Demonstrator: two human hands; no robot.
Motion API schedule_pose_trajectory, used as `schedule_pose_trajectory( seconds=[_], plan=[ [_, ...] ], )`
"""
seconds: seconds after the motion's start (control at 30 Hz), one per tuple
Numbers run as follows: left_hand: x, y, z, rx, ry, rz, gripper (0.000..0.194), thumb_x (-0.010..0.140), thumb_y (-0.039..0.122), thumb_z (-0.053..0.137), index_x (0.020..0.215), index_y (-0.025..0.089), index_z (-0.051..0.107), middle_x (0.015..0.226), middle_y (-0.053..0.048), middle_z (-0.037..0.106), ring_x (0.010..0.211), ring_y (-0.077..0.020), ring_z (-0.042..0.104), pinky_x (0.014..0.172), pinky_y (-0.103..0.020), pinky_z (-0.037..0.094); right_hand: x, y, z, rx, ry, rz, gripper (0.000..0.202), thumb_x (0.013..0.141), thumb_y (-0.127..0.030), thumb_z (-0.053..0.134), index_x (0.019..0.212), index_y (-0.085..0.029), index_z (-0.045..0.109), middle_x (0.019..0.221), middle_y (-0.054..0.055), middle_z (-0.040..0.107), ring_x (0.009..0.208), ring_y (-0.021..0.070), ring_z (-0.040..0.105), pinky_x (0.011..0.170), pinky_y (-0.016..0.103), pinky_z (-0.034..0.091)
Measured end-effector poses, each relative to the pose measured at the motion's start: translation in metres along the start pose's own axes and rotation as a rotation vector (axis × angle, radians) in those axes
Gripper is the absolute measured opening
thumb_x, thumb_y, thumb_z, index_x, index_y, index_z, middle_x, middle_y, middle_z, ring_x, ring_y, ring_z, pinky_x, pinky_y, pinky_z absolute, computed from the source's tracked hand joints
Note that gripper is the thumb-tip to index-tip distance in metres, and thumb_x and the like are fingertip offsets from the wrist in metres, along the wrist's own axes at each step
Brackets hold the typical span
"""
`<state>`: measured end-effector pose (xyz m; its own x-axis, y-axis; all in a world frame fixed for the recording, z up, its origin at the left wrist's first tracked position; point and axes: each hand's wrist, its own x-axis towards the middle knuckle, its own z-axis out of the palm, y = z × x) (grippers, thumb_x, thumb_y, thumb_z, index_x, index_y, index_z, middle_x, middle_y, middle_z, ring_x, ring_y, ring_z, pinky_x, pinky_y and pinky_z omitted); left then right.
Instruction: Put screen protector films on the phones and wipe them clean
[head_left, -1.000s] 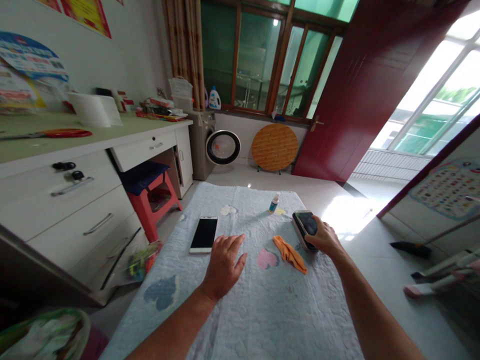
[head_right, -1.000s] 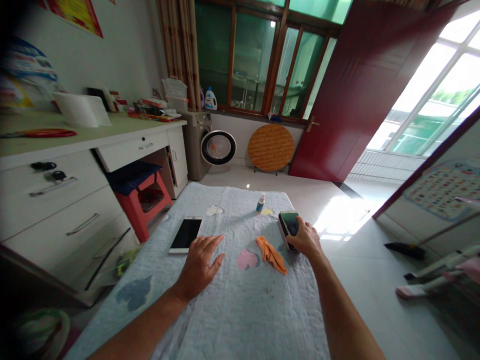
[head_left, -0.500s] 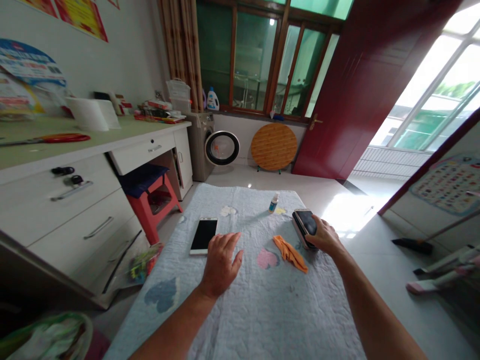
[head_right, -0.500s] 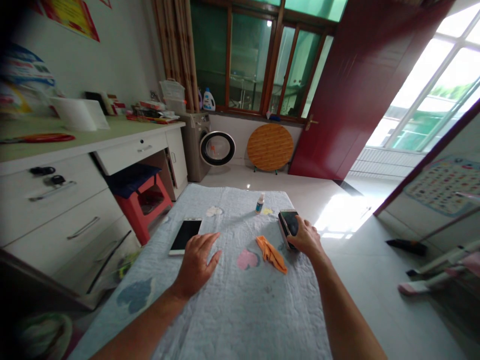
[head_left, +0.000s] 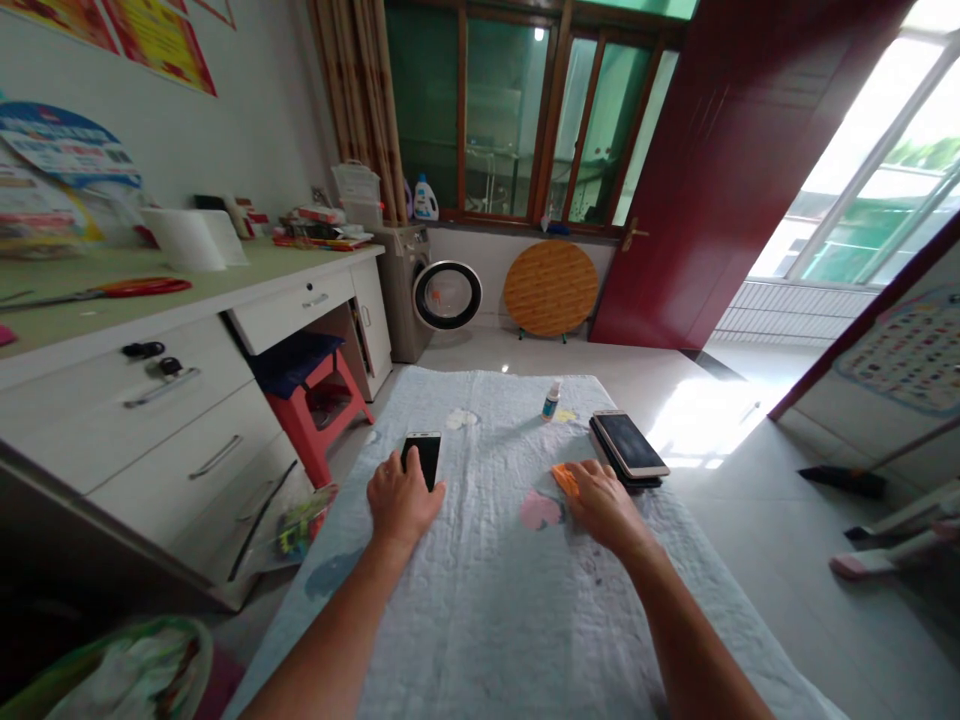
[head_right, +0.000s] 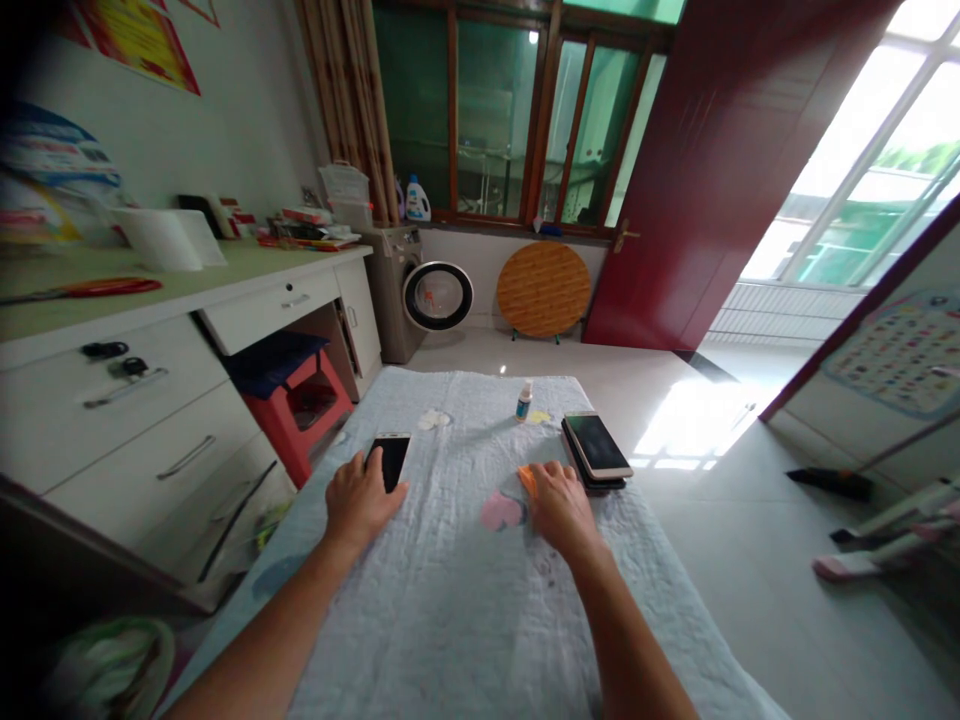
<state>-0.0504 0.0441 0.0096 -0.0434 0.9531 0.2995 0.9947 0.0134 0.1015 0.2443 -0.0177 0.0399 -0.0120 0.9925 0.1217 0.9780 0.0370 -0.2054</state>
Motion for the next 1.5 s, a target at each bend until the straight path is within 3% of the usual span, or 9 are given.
schedule_pose_trajectory(
  seconds=[0.1,0.27,0.5,0.67,0.9,1.1,1.27,1.4,1.5],
  plan=[
    [0.000,-0.001,0.001,-0.019,-0.061,-0.003,0.064,0.081,0.045,0.057,0.133,0.009,0.047,0.122,-0.020,0.056,0.105,-0.0354,0.056,0.087,-0.044,0.044,-0.002,0.000,0.013,-0.032,0.008,0.022,0.029,0.088,-0.025,0.053,0.115,-0.026,0.063,0.100,0.008,0.061,0.087,0.0205,0.054,0.078,0.029,0.037],
    [0.002,-0.002,0.001,-0.048,-0.073,-0.019,0.063,0.080,0.044,0.057,0.134,0.011,0.047,0.119,-0.018,0.058,0.102,-0.0348,0.057,0.087,-0.044,0.043,0.000,0.003,0.026,-0.019,0.043,0.010,0.023,0.095,-0.028,0.044,0.096,-0.024,0.067,0.095,0.006,0.059,0.087,0.0179,0.054,0.079,0.026,0.038],
    [0.007,-0.004,0.000,-0.090,-0.107,-0.079,0.063,0.075,0.042,0.057,0.132,0.014,0.049,0.114,-0.017,0.062,0.103,-0.0344,0.059,0.087,-0.043,0.043,0.005,0.009,0.038,0.062,0.096,0.027,0.027,0.097,-0.030,0.042,0.089,-0.021,0.066,0.092,0.006,0.060,0.089,0.0179,0.056,0.082,0.027,0.039],
    [0.003,0.006,-0.003,-0.301,-0.039,0.008,0.058,0.071,0.032,0.061,0.126,0.014,0.053,0.116,-0.013,0.065,0.112,-0.0294,0.059,0.097,-0.040,0.040,0.005,0.005,0.037,0.094,0.100,0.043,0.025,0.095,-0.022,0.043,0.086,-0.020,0.066,0.090,0.006,0.060,0.088,0.0173,0.055,0.079,0.026,0.038],
    [-0.027,0.043,0.000,-0.505,0.045,0.237,0.057,0.067,0.024,0.064,0.123,0.016,0.055,0.122,-0.013,0.061,0.112,-0.0286,0.058,0.098,-0.041,0.042,0.001,0.000,0.032,0.155,0.127,0.034,0.025,0.093,-0.022,0.043,0.087,-0.021,0.068,0.086,0.005,0.059,0.083,0.0168,0.055,0.076,0.025,0.038],
    [-0.050,0.061,0.001,-0.458,-0.094,0.303,0.061,0.069,0.027,0.070,0.126,0.011,0.056,0.134,-0.020,0.053,0.118,-0.0344,0.052,0.101,-0.047,0.040,0.001,-0.003,0.038,0.237,0.186,-0.017,0.043,0.090,-0.013,0.040,0.127,-0.024,0.059,0.102,0.006,0.059,0.091,0.0176,0.057,0.076,0.025,0.042],
    [-0.048,0.054,-0.007,-0.517,-0.269,0.355,0.086,0.061,0.054,0.079,0.133,0.014,0.052,0.141,-0.020,0.047,0.126,-0.0372,0.046,0.106,-0.049,0.036,0.004,-0.005,0.044,0.325,0.259,-0.070,0.032,0.090,-0.019,0.043,0.107,-0.024,0.070,0.102,0.006,0.057,0.079,0.0151,0.058,0.070,0.025,0.044],
    [-0.041,0.045,-0.011,-0.585,-0.383,0.429,0.098,0.055,0.057,0.082,0.136,0.014,0.049,0.144,-0.020,0.044,0.129,-0.0363,0.044,0.108,-0.046,0.036,0.008,-0.003,0.044,0.503,0.287,-0.078,0.026,0.090,-0.023,0.046,0.092,-0.018,0.072,0.091,0.006,0.060,0.083,0.0168,0.059,0.076,0.027,0.046],
    [-0.038,0.043,-0.012,-0.592,-0.429,0.475,0.098,0.053,0.054,0.084,0.137,0.016,0.049,0.145,-0.019,0.042,0.131,-0.0360,0.043,0.109,-0.047,0.035,0.008,0.002,0.040,0.495,0.239,-0.055,0.023,0.086,-0.024,0.053,0.100,-0.017,0.070,0.096,0.007,0.061,0.086,0.0180,0.059,0.080,0.028,0.046]
  ],
)
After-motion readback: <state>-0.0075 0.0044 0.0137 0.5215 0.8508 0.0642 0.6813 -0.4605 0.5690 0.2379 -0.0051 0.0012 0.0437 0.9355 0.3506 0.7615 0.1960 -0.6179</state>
